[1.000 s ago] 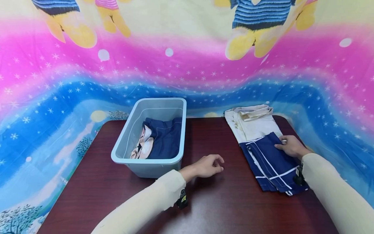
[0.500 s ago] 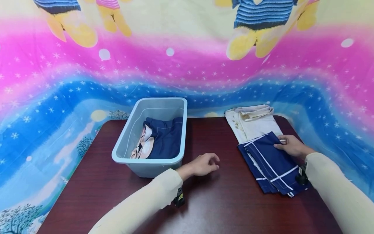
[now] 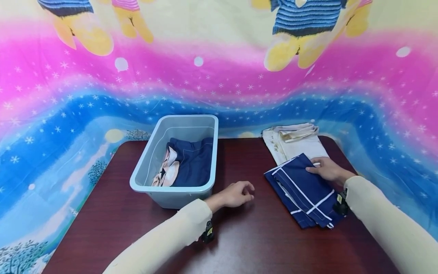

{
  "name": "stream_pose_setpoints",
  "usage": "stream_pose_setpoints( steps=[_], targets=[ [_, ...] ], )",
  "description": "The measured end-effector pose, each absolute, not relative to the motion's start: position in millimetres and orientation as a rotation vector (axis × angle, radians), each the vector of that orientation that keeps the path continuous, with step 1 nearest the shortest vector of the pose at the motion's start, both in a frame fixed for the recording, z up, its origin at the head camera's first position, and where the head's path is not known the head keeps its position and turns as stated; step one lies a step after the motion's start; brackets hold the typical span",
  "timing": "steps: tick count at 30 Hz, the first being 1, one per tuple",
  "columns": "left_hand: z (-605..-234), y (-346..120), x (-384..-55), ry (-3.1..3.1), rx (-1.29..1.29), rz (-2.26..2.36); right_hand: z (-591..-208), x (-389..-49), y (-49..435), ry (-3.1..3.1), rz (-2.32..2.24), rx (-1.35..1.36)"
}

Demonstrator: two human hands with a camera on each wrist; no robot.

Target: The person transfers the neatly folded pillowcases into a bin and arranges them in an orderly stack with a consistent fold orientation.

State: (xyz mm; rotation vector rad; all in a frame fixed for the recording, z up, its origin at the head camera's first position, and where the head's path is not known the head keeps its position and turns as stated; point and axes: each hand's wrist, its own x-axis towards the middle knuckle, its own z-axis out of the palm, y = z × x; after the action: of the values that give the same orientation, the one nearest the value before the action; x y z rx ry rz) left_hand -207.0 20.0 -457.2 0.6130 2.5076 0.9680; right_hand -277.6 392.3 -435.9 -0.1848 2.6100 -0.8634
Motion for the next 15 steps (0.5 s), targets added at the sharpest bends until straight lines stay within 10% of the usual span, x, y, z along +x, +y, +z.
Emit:
stream_pose_setpoints(
  steps=[15],
  targets=[
    [-468.9, 11.7, -209.1, 2.589, 0.6, 0.994, -444.1, -275.8, 356.4, 2.327, -1.167, -0.133]
  ],
)
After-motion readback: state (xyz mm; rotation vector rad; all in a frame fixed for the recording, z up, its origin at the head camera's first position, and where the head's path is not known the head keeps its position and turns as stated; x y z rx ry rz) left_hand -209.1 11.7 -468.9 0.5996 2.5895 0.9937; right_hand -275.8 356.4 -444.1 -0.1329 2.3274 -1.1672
